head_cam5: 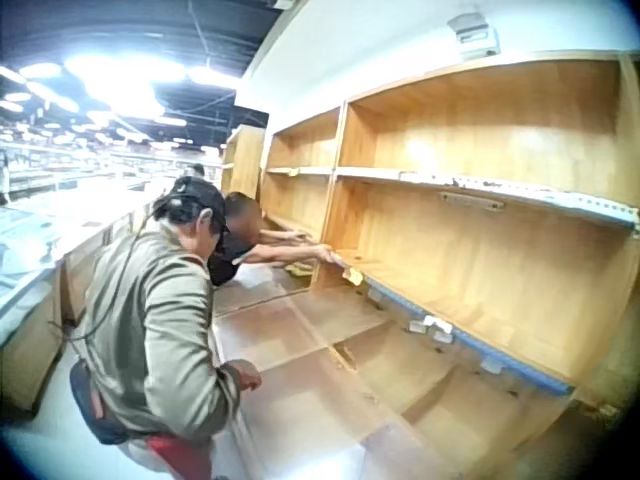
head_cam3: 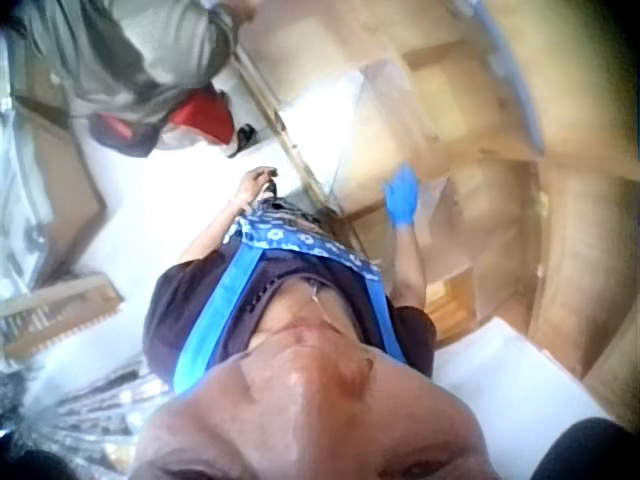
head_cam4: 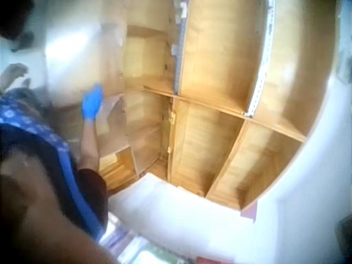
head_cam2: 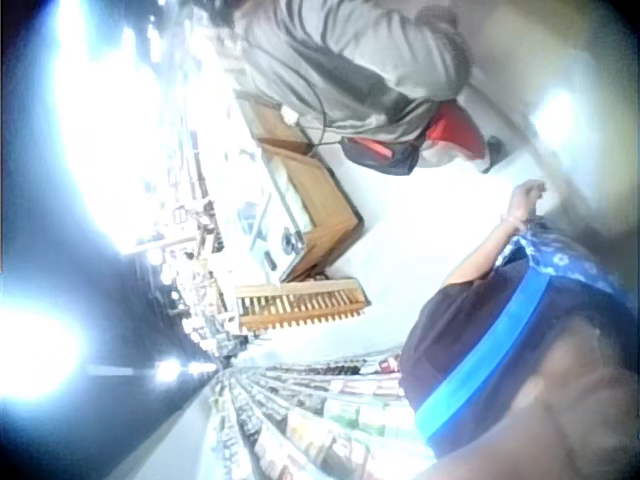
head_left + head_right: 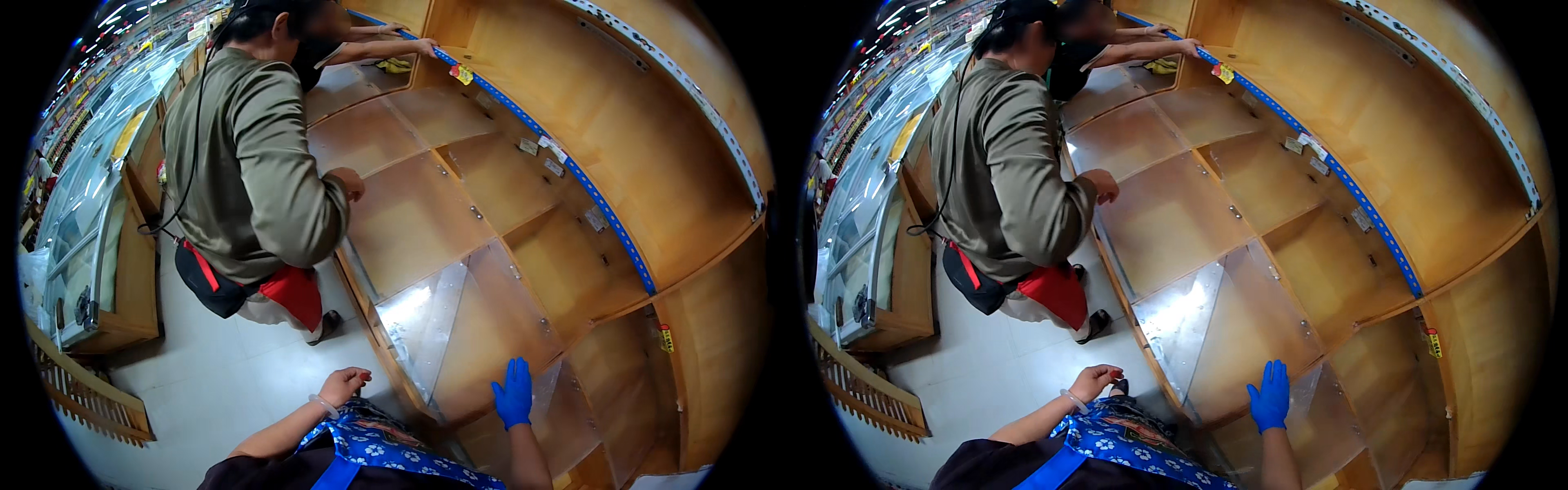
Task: The person assembles wooden shelving units in a supermarket aisle. They lift and insert clear plastic dividers into the shelves, align them, and adjust the positions while working alongside other staff members.
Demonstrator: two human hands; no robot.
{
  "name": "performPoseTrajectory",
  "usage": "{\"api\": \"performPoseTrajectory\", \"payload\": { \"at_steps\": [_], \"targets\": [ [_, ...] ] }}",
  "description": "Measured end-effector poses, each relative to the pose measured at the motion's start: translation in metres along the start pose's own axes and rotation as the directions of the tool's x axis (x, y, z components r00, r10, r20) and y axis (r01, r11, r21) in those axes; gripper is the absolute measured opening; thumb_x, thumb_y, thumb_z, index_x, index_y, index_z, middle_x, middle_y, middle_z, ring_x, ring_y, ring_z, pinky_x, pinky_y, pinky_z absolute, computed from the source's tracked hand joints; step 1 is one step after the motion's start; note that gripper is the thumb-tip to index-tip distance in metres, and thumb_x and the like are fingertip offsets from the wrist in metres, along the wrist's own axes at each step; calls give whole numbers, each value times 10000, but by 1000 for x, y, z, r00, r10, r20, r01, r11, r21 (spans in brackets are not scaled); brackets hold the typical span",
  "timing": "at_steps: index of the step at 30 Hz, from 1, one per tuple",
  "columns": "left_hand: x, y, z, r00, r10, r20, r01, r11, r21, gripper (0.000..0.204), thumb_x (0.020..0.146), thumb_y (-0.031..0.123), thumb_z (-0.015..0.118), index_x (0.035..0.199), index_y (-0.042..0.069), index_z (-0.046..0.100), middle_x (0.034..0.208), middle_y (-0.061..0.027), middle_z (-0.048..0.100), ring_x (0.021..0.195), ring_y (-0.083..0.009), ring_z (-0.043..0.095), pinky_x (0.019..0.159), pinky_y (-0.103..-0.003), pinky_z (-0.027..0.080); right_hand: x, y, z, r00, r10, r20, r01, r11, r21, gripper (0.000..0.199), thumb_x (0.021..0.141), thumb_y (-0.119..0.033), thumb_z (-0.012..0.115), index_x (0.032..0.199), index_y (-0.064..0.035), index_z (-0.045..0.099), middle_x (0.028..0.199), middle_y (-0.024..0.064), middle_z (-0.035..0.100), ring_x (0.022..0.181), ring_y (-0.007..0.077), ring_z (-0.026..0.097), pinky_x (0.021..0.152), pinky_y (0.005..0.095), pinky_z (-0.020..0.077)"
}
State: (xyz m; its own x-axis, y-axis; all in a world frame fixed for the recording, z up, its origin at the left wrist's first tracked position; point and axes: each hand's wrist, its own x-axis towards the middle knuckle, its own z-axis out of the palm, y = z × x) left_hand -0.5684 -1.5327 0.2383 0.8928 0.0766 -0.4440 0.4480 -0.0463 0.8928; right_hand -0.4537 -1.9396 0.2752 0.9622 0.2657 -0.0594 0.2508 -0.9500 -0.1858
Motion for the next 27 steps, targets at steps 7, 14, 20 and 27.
{"api": "performPoseTrajectory", "payload": {
  "at_steps": [7, 14, 20, 27],
  "targets": [
    [-9, 23, -64, 988, -23, -156, 26, 999, 19, 289, 946, 182, 532, 1113, -26, 643, 977, -99, 699, 877, -164, 642, 828, -287, 500, -9, -24, 25, 991, 97, -96, -102, 993, -55, 839, 864, -316, 642, 1463, 46, 178, 1536, 228, 157, 1428, 382, 121, 1158, 491, 117],
    [-5, -14, -54, 995, -32, -99, 25, 997, -70, 284, 932, 127, 511, 1125, -42, 632, 1002, -120, 694, 927, -182, 651, 845, -296, 510, -9, -31, 29, 979, 128, -159, -137, 989, -51, 854, 864, -365, 623, 1456, 63, 179, 1531, 243, 156, 1422, 404, 114, 1157, 514, 83],
    [19, 29, -54, 996, 84, 34, -90, 962, 259, 287, 933, 202, 541, 1145, 38, 646, 998, -82, 703, 900, -157, 654, 822, -284, 499, -10, -35, 31, 979, 119, -168, -130, 990, -55, 868, 847, -367, 639, 1446, 77, 195, 1519, 260, 172, 1418, 410, 125, 1156, 520, 87],
    [89, 42, -43, 957, 208, 203, -261, 923, 285, 292, 930, 237, 538, 1148, 71, 640, 1004, -78, 699, 943, -221, 651, 856, -300, 482, -4, -53, 11, 968, 159, -196, -204, 951, -234, 665, 892, -394, 557, 1360, 16, 322, 1402, 196, 308, 1306, 356, 259, 1098, 495, 182]
  ]
}}
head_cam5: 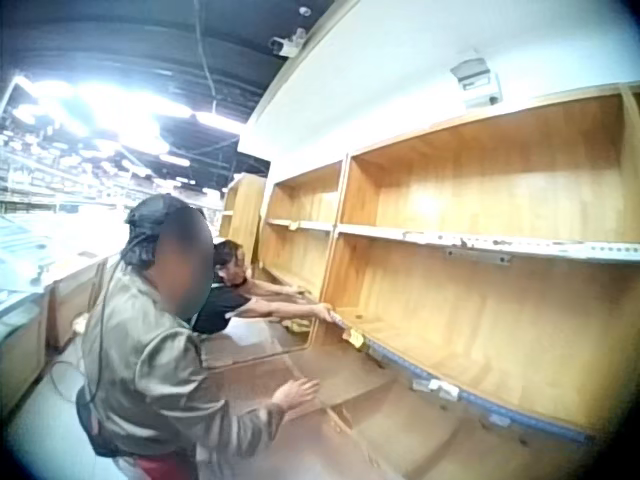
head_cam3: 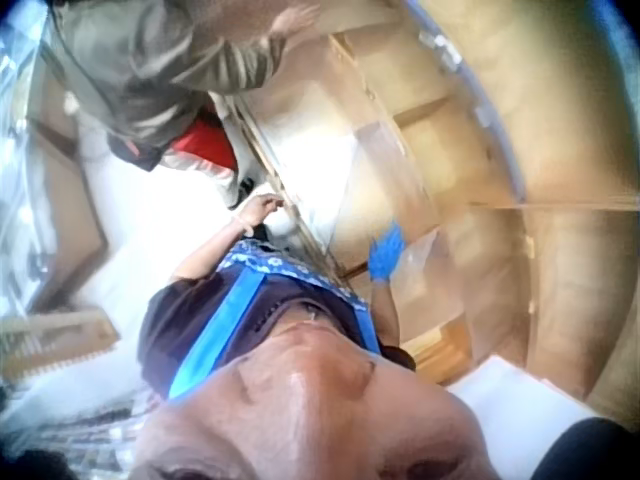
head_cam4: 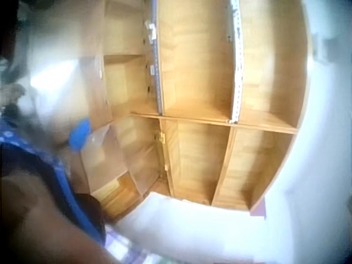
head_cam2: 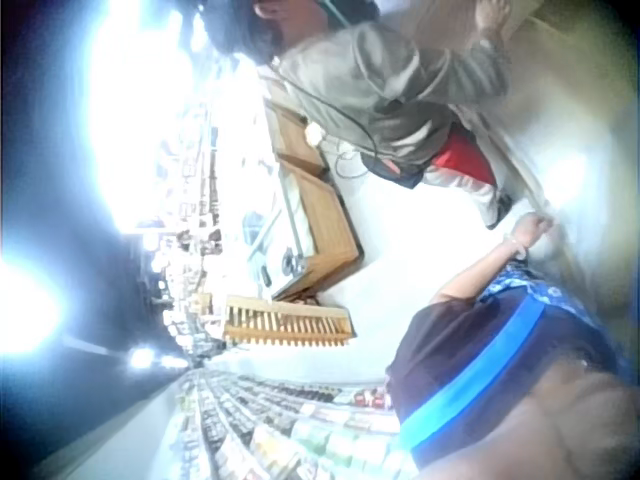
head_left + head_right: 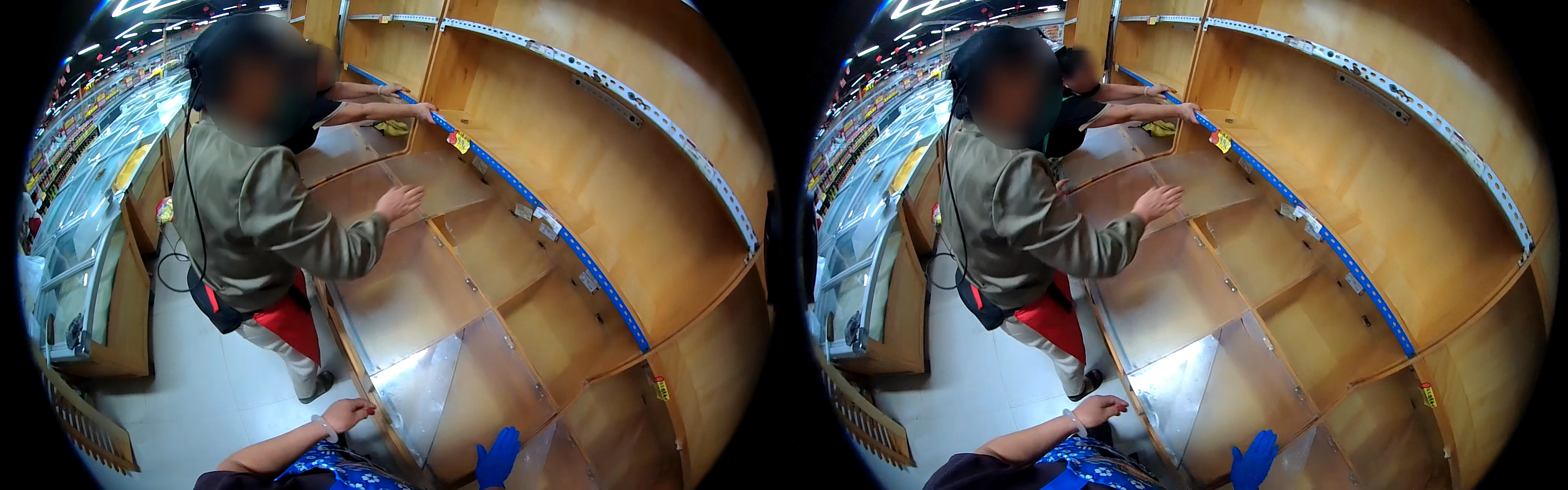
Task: The person assembles wooden shelving units in a supermarket aisle. They lift and insert clear plastic dividers into the shelves, align them, and adjust the positions while working alongside other staff members.
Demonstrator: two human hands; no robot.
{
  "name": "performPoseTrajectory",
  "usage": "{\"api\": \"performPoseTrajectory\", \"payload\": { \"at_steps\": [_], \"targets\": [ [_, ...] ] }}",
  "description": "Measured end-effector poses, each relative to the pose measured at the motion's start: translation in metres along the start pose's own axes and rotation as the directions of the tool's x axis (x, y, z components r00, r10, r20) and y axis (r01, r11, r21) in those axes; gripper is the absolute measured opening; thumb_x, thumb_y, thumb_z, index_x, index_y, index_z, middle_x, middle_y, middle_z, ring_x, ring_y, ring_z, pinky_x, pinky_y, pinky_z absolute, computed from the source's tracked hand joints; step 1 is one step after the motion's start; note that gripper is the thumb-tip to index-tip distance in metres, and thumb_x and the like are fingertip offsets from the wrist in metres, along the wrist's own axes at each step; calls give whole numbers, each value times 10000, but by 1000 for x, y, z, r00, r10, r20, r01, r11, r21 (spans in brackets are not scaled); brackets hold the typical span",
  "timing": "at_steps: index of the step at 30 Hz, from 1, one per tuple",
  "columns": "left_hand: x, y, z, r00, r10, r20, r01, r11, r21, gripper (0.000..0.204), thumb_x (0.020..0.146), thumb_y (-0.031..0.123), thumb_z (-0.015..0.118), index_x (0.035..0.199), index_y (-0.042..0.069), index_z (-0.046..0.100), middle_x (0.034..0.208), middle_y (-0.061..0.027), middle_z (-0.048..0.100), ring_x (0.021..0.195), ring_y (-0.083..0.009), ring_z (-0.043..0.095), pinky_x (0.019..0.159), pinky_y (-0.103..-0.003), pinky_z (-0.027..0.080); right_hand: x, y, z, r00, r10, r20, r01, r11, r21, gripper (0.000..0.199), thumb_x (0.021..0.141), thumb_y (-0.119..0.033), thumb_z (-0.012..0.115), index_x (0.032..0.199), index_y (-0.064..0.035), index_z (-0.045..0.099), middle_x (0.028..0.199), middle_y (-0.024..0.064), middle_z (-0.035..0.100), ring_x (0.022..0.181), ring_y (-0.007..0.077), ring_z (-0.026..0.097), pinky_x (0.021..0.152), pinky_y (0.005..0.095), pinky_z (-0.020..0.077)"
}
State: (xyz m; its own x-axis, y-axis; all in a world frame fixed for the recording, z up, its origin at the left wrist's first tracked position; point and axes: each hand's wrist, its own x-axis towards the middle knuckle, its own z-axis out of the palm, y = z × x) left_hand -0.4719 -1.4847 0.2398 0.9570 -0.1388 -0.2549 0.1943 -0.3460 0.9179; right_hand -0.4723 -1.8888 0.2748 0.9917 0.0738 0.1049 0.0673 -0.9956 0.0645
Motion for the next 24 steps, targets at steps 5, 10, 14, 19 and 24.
{"api": "performPoseTrajectory", "payload": {
  "at_steps": [5, 10, 14, 19, 24],
  "targets": [
    [28, 14, -39, 988, 16, 154, -39, 988, 153, 302, 916, 247, 528, 1166, 111, 628, 1061, -144, 665, 972, -293, 636, 859, -347, 485, 9, -11, 15, 969, 177, 173, -195, 976, 97, 749, 938, -369, 517, 1443, 86, 203, 1519, 268, 176, 1418, 401, 143, 1159, 494, 103],
    [57, -6, -100, 1000, -25, 13, 22, 977, 214, 292, 898, 276, 559, 1130, 122, 645, 975, -163, 673, 879, -349, 638, 778, -401, 509, 30, -33, 20, 903, 386, 188, -399, 916, 34, 666, 976, -353, 461, 1422, 96, 256, 1509, 265, 207, 1409, 401, 174, 1163, 450, 144],
    [91, -42, -135, 977, -38, -211, 68, 989, 134, 314, 905, 290, 559, 1109, 66, 643, 998, -185, 667, 912, -346, 633, 809, -386, 501, 42, -51, 15, 856, 489, 167, -508, 857, 92, 651, 976, -347, 460, 1404, 110, 281, 1500, 256, 242, 1399, 380, 221, 1153, 438, 183],
    [127, -32, -161, 966, -128, -226, 120, 992, -49, 371, 909, 290, 574, 1186, 45, 612, 1098, -168, 660, 981, -287, 645, 853, -333, 491, 58, -57, 7, 846, 501, 185, -520, 852, 70, 601, 970, -349, 468, 1368, 90, 370, 1452, 247, 346, 1368, 357, 302, 1124, 435, 235],
    [133, -6, -194, 967, -123, -225, 148, 984, 99, 371, 897, 281, 582, 1184, 48, 616, 1100, -178, 654, 988, -293, 642, 857, -339, 491, 85, -70, 14, 933, 361, -4, -359, 928, 100, 440, 957, -261, 506, 1270, 48, 514, 1390, 223, 443, 1318, 368, 369, 1074, 460, 295]
  ]
}}
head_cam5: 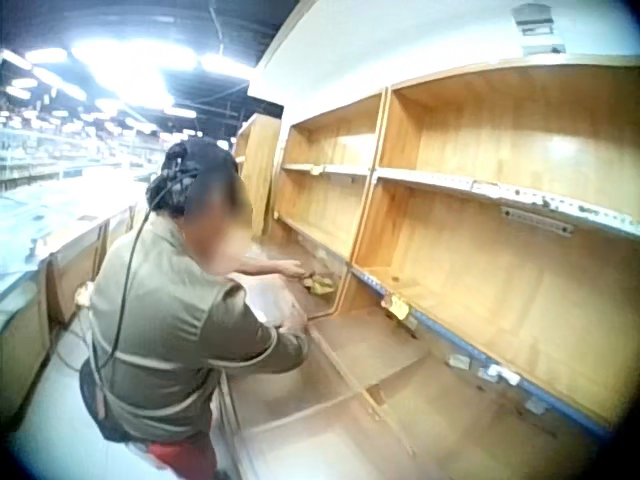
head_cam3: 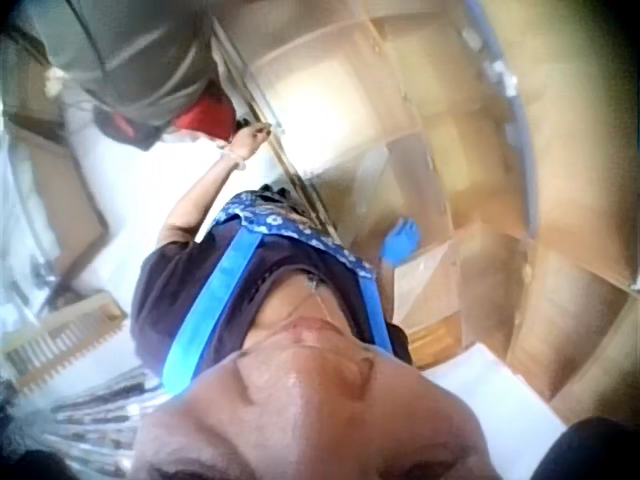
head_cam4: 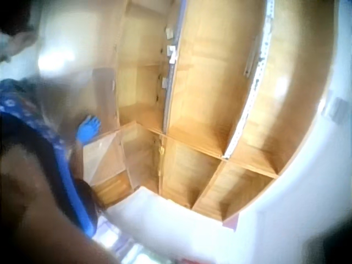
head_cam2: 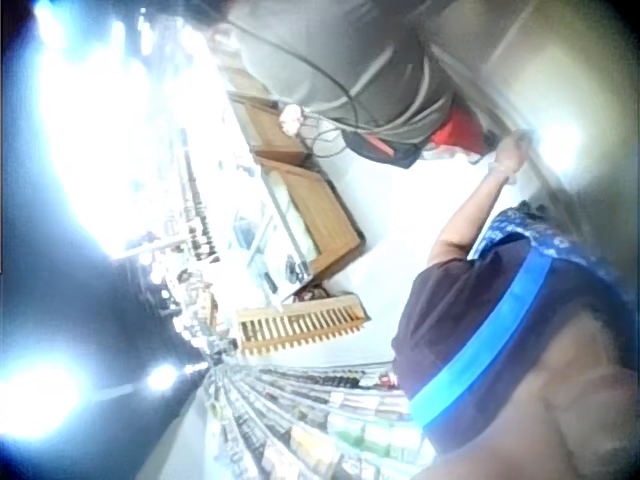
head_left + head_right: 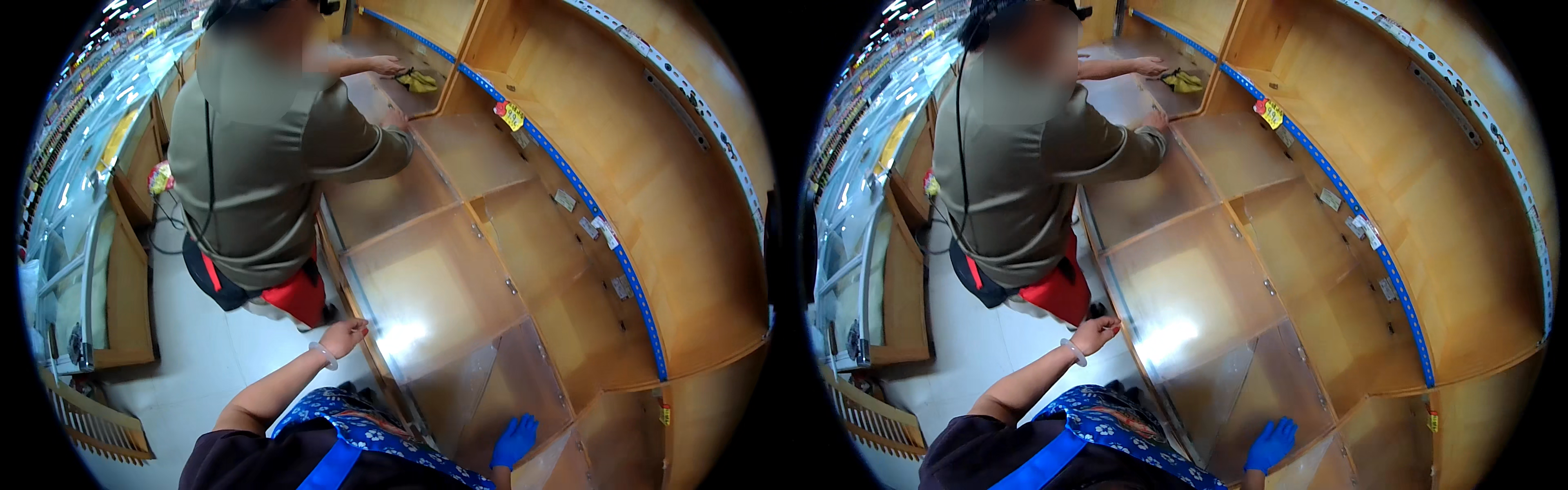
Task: The person assembles wooden shelving units in a supermarket aisle. They lift and insert clear plastic dividers into the shelves, align them, and adjust the positions while working alongside other staff members.
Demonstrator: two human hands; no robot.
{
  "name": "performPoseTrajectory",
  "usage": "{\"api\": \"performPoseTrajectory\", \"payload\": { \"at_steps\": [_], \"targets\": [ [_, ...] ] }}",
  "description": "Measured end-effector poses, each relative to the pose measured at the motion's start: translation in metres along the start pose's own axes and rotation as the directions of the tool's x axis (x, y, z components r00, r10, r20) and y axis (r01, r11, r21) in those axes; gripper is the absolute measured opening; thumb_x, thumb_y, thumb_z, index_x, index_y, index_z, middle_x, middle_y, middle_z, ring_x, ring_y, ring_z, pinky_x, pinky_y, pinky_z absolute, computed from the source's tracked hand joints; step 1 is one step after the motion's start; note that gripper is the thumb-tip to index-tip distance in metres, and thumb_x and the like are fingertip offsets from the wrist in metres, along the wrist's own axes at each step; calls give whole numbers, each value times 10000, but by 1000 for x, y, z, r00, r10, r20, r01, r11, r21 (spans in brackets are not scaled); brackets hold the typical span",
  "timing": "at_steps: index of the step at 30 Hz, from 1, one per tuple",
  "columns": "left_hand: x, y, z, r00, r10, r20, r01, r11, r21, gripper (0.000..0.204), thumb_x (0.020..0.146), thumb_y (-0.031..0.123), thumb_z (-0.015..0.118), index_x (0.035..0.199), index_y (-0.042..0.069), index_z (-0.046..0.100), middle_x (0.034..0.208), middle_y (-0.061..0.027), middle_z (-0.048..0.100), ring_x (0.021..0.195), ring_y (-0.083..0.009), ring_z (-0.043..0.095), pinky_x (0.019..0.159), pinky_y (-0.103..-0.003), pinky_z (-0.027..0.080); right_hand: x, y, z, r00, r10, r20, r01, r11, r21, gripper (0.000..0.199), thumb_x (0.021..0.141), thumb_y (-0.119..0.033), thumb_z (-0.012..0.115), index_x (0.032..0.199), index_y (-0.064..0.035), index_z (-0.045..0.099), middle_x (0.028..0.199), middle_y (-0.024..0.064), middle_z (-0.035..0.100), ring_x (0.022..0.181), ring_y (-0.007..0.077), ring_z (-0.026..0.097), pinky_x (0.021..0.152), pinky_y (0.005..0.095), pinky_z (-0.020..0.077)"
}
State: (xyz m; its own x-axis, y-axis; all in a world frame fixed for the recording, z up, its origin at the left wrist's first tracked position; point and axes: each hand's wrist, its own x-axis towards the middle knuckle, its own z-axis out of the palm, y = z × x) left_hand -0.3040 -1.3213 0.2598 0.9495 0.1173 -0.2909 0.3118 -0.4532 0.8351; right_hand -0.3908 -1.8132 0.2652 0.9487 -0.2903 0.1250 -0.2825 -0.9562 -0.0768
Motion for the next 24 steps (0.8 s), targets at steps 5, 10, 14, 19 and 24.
{"api": "performPoseTrajectory", "payload": {
  "at_steps": [5, 10, 14, 19, 24],
  "targets": [
    [33, 1, -28, 994, 96, -58, -82, 974, 213, 361, 892, 288, 566, 1165, 61, 630, 1109, -162, 650, 978, -310, 640, 857, -374, 492, 45, -62, 12, 981, -170, -88, 191, 914, 359, 368, 927, -199, 555, 1237, 0, 567, 1386, 202, 458, 1327, 375, 357, 1067, 471, 302],
    [91, 45, -44, 982, 101, -160, -59, 967, 249, 420, 889, 305, 560, 1209, 34, 590, 1197, -189, 600, 1107, -347, 566, 951, -388, 445, 117, -125, -19, 889, -427, -163, 453, 873, 183, 391, 865, -145, 625, 1238, -35, 582, 1403, 167, 451, 1338, 366, 344, 1076, 466, 294],
    [156, 46, -43, 928, 277, -247, -222, 947, 232, 480, 867, 283, 595, 1231, -27, 551, 1246, -216, 560, 1141, -363, 534, 992, -387, 413, 178, -170, -42, 839, -488, -241, 530, 833, 160, 446, 827, -132, 662, 1260, -65, 577, 1409, 151, 449, 1340, 361, 340, 1081, 462, 290],
    [195, 46, -69, 935, 281, -215, -242, 951, 191, 480, 858, 259, 610, 1240, -20, 536, 1224, -225, 566, 1133, -368, 537, 985, -393, 418, 234, -244, -72, 821, -550, -150, 563, 824, 61, 529, 805, -132, 682, 1310, -74, 535, 1428, 142, 424, 1335, 364, 343, 1081, 464, 294],
    [205, 13, -125, 913, 253, -319, -188, 957, 220, 455, 854, 235, 610, 1226, -18, 540, 1218, -227, 568, 1117, -376, 542, 967, -401, 433, 288, -304, -92, 743, -660, -110, 666, 746, 18, 615, 796, -143, 688, 1367, -83, 468, 1443, 156, 396, 1321, 370, 356, 1075, 463, 304]
  ]
}}
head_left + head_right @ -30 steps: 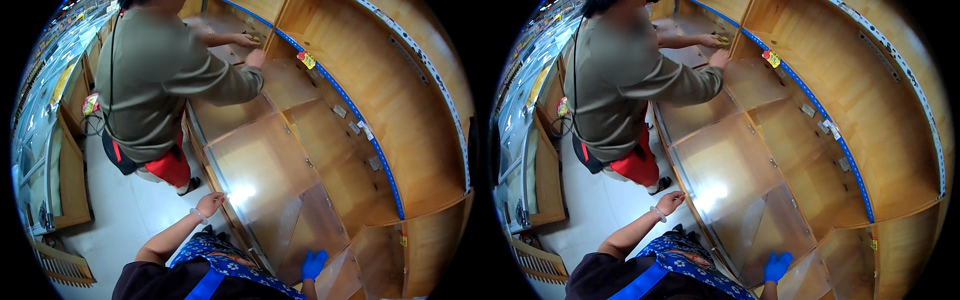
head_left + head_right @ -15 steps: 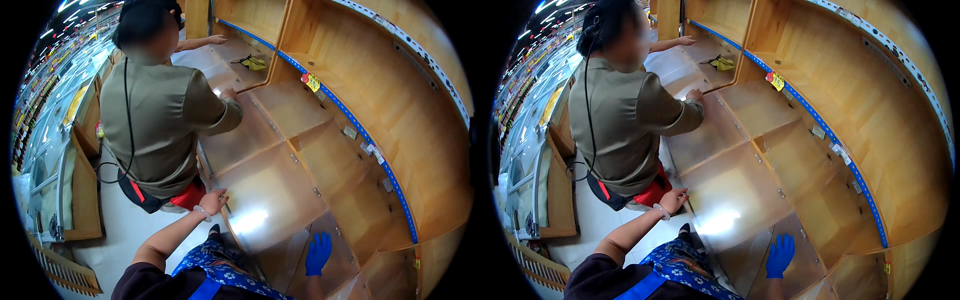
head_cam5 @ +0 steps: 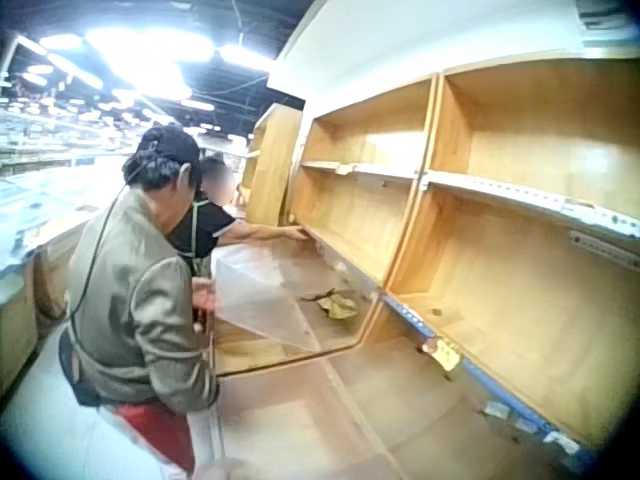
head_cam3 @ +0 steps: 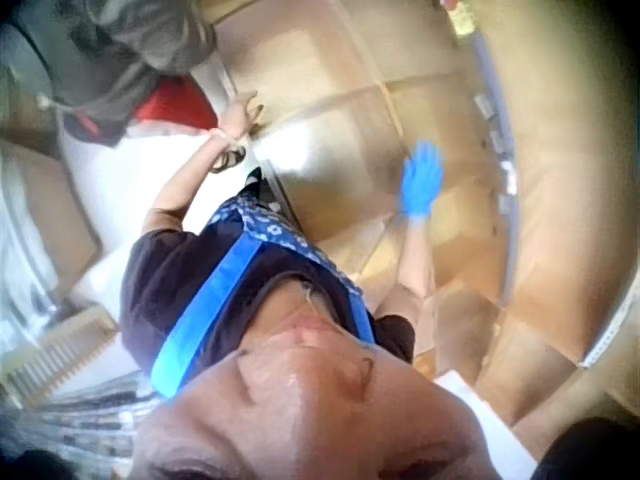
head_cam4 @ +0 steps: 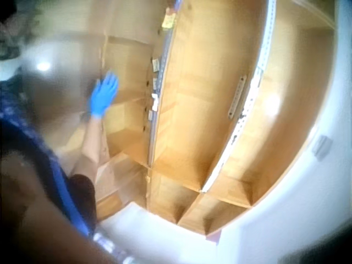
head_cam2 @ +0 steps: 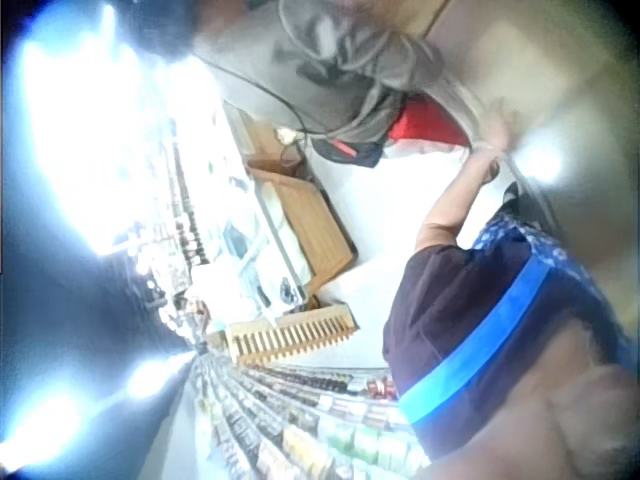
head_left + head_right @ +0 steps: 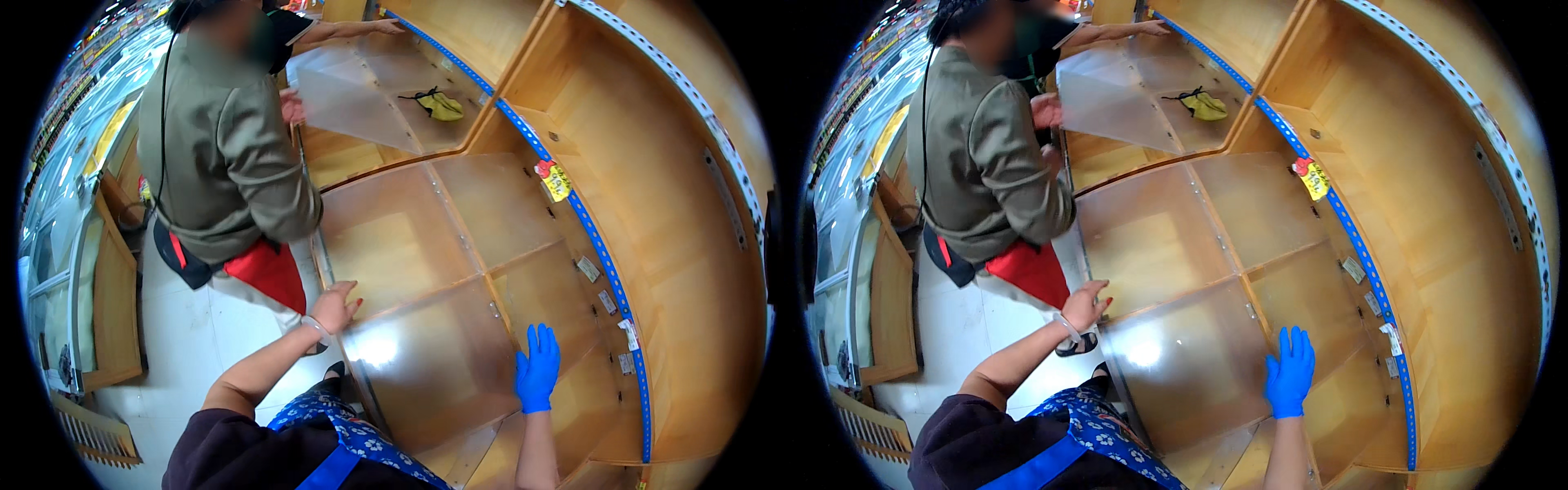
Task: The person assembles wooden shelving units in a supermarket aisle. They lift and insert clear plastic dividers into the shelves, align them, and adjust the positions while working alongside other staff members.
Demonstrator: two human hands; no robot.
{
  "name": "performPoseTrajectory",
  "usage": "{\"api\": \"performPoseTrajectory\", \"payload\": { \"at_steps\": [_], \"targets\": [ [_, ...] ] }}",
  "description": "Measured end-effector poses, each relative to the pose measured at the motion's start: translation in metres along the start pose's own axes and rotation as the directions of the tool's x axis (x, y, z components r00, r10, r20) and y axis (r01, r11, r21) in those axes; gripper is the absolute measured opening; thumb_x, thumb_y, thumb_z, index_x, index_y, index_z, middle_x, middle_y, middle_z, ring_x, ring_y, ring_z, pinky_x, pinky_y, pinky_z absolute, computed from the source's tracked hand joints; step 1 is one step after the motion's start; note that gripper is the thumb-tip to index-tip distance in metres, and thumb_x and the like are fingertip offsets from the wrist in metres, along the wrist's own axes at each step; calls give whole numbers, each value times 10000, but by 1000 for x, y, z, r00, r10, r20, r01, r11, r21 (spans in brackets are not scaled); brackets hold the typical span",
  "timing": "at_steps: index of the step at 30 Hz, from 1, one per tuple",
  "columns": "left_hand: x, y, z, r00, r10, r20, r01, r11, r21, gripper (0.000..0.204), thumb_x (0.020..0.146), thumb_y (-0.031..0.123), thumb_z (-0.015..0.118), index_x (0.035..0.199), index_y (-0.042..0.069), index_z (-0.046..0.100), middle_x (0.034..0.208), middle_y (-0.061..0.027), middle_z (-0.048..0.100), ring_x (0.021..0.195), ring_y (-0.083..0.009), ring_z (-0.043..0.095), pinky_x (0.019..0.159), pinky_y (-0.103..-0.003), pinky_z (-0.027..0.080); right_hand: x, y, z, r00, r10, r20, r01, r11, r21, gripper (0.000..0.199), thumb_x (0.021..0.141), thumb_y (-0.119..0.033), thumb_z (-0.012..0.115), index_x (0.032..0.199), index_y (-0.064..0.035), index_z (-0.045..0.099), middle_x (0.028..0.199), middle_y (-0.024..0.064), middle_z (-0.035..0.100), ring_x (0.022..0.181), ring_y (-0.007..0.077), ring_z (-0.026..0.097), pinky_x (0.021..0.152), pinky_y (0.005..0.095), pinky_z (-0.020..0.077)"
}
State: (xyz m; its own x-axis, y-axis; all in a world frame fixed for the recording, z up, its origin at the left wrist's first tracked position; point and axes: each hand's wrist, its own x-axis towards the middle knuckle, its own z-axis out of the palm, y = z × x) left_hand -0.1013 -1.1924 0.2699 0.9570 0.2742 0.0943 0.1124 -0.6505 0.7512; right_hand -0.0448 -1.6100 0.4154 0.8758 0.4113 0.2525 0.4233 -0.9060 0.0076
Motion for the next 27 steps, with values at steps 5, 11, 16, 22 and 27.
{"api": "performPoseTrajectory", "payload": {
  "at_steps": [5, 11, 16, 22, 27],
  "targets": [
    [5, -12, -66, 998, -16, -57, 27, 980, 198, 447, 846, 225, 626, 1211, -16, 537, 1191, -222, 577, 1082, -366, 558, 942, -412, 445, 76, -10, -4, 983, -180, -39, 179, 984, -16, 645, 800, -172, 686, 1386, -71, 438, 1441, 167, 395, 1307, 368, 372, 1070, 459, 311],
    [54, -21, -76, 993, 111, -43, -95, 954, 285, 533, 840, 285, 651, 1237, -34, 496, 1226, -221, 551, 1108, -384, 532, 949, -420, 442, 150, -27, 16, 962, -270, -50, 267, 962, -62, 679, 801, -252, 699, 1392, -63, 423, 1423, 168, 418, 1301, 353, 387, 1077, 455, 312],
    [182, -34, -40, 999, 37, 21, -42, 953, 301, 709, 849, 435, 636, 1292, -77, 425, 1345, -267, 455, 1239, -388, 450, 1036, -414, 383, 239, -49, 4, 919, -394, 11, 387, 896, -216, 673, 818, -313, 677, 1385, -53, 424, 1411, 164, 432, 1295, 341, 398, 1090, 451, 300],
    [370, -61, -21, 999, -41, 33, 25, 926, 377, 759, 895, 538, 524, 1298, -95, 410, 1361, -266, 444, 1263, -375, 438, 1045, -408, 378, 412, -84, 0, 852, -502, 145, 508, 730, -457, 655, 848, -392, 622, 1358, -23, 440, 1384, 166, 457, 1306, 330, 394, 1111, 450, 274],
    [430, -60, -38, 882, -268, 388, 282, 959, 22, 598, 950, 492, 463, 1127, -65, 588, 1160, -235, 607, 1101, -346, 565, 947, -399, 422, 559, -95, 4, 817, -577, 0, 488, 692, -532, 664, 821, -395, 652, 1319, 1, 464, 1361, 177, 469, 1307, 324, 392, 1123, 403, 280]
  ]
}}
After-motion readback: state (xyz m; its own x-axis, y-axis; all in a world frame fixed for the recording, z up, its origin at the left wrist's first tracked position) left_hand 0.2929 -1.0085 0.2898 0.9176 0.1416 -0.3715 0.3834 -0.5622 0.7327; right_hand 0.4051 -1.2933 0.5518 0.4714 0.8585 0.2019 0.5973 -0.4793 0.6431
